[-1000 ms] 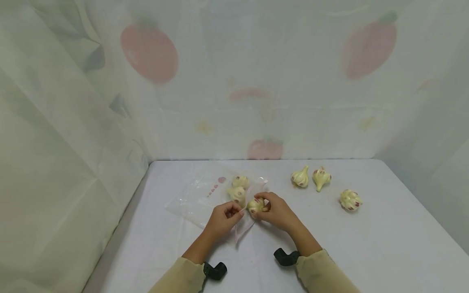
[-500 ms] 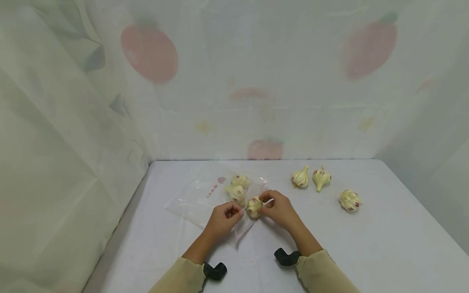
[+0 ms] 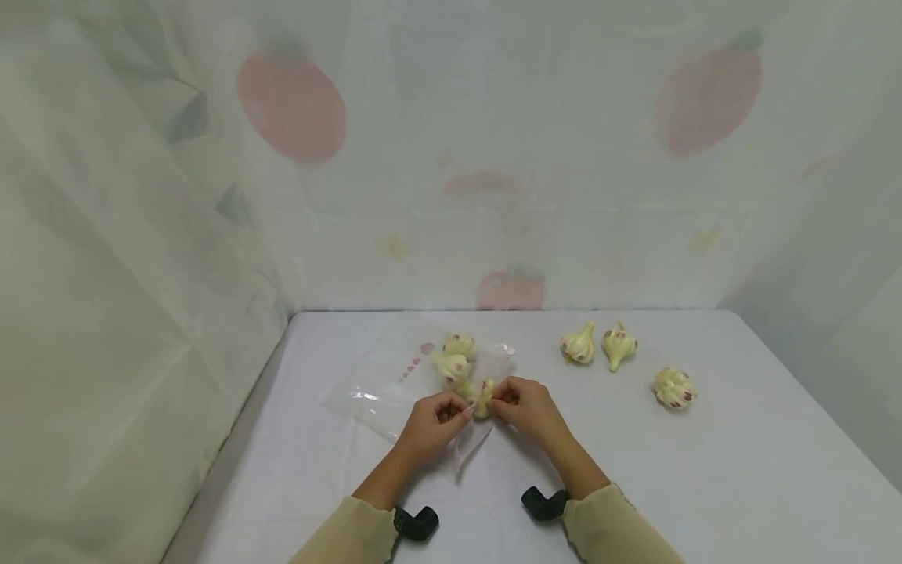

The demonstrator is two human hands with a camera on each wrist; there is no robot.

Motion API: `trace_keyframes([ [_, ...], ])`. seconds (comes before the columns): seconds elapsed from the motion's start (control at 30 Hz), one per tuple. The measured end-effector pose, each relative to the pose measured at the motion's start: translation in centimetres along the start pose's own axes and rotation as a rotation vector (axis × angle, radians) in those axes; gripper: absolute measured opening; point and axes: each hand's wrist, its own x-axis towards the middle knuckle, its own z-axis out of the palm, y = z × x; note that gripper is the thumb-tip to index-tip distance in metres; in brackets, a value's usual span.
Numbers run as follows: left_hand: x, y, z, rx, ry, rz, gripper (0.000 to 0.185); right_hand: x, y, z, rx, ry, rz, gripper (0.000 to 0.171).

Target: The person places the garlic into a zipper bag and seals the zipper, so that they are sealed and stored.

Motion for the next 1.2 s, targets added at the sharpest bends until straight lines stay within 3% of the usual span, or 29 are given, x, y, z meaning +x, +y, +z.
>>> trace_keyframes([
  [0.17, -0.3, 1.3, -0.2, -0.010, 0.000, 0.015, 0.004, 0.5, -0.1, 0.5, 0.000, 0.023, 0.026, 0.010],
  [0.63, -0.4, 1.0, -0.3, -0.005, 0.024, 0.022, 0.006, 1.6, -0.6, 1.8, 0.024, 0.033, 0.054, 0.009],
  [0.67, -0.3, 0.4, -0.2, -0.007, 0.029, 0.023, 0.006, 1.5, -0.7, 1.6, 0.040, 0.032, 0.063, 0.009],
  [0.87, -0.3, 0.2, 0.0, 0.001, 0.046, 0.016, 0.006, 0.9, -0.5, 0.3, 0.162, 0.021, 0.128, 0.013],
  [1.0, -0.5, 1.1, -0.1, 0.002, 0.065, 0.009, 0.005, 1.2, -0.1, -1.0, 0.138, 0.039, 0.144, 0.015],
  [1.1, -0.4, 1.2, -0.2, -0.003, 0.077, 0.014, 0.005, 1.5, 0.6, -2.3, 0.115, 0.098, 0.144, 0.017],
  [1.2, -0.4, 1.2, -0.1, 0.001, 0.076, 0.019, 0.005, 1.8, 1.4, -3.9, 0.054, 0.218, 0.144, 0.021],
])
